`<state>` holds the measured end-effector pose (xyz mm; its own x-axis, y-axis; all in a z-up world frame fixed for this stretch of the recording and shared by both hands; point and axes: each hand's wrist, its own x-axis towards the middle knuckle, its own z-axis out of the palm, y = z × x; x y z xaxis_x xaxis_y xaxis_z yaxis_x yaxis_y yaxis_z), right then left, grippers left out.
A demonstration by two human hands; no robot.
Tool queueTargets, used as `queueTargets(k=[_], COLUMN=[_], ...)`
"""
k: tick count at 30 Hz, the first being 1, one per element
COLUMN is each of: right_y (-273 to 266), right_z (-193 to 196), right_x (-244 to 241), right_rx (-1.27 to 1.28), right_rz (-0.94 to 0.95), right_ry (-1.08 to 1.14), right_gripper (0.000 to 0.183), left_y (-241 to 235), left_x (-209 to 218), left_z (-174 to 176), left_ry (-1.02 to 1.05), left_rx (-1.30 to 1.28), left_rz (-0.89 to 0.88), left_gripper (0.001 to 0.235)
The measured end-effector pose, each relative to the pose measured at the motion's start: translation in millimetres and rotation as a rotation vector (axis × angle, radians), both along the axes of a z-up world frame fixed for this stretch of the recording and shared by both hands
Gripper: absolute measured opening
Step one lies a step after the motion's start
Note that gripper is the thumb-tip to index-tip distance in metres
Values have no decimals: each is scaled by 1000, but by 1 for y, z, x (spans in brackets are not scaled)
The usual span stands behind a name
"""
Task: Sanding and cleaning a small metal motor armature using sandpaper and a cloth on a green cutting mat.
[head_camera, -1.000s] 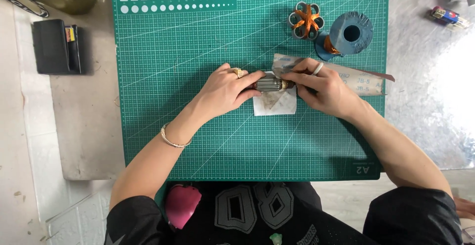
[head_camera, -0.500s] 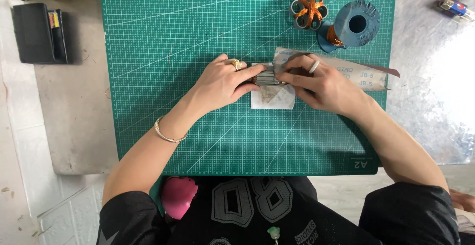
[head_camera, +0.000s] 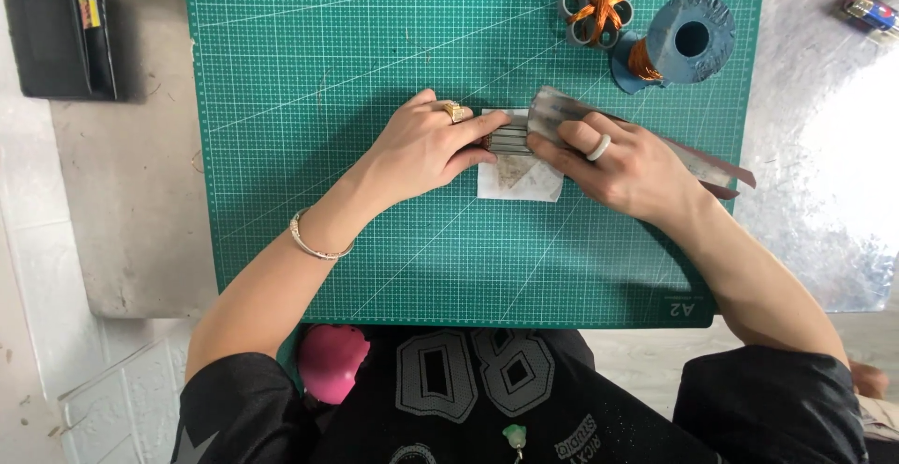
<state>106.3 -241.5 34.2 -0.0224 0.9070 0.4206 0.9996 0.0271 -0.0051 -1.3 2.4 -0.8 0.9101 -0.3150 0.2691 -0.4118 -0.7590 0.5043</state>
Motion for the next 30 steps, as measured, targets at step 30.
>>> queueTargets(k=[30], right_y=[7], right_z=[9], right_x=[-2], right_rx=[79], right_rz=[15], right_ry=[71], right_gripper=[22], left_y=[-3], left_x=[2], left_z=[5], left_ry=[83], left_rx=[-12], left_rz=[1], left_gripper=[40])
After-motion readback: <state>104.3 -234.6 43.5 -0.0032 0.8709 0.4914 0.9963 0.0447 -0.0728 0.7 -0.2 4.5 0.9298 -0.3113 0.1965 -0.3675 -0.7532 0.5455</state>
